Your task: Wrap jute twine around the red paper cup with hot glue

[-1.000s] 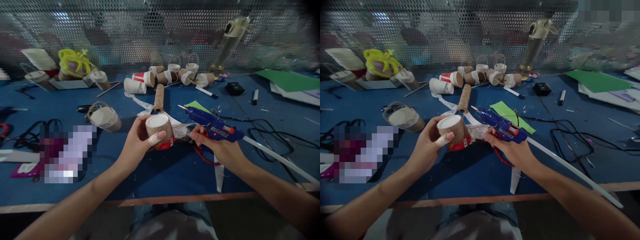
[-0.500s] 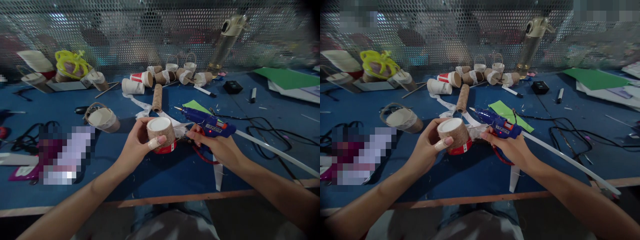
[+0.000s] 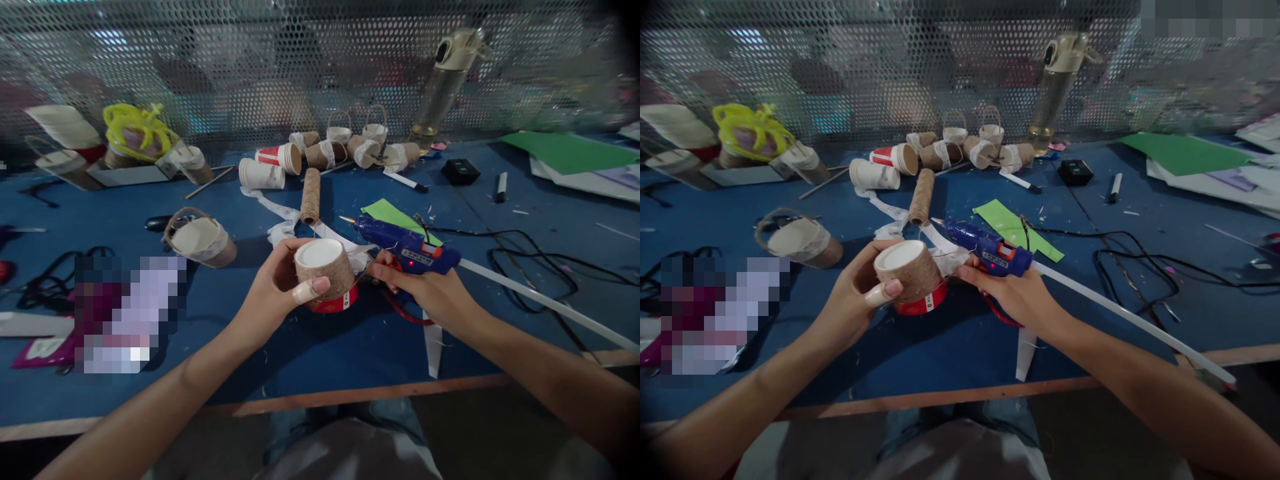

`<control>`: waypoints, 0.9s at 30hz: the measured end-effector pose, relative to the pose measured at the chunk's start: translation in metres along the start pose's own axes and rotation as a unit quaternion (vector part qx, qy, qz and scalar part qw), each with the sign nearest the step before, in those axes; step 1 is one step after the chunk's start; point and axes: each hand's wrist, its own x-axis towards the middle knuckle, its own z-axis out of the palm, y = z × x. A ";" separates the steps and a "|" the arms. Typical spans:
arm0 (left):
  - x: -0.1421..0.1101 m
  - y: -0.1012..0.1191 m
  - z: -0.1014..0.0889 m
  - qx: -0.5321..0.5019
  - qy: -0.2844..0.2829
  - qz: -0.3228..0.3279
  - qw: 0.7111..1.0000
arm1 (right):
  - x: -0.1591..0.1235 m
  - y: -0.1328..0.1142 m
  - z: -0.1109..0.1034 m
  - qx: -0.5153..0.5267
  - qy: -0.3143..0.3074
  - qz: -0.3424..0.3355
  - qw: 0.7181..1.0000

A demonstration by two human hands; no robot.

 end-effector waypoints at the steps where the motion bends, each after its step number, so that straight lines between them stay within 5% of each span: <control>1: 0.000 0.000 0.000 -0.001 -0.001 -0.002 1.000 | 0.000 0.000 0.000 0.001 0.000 -0.002 1.000; 27: -0.001 -0.004 -0.006 -0.054 -0.065 -0.029 0.996 | -0.003 -0.005 0.007 0.037 0.012 -0.097 0.995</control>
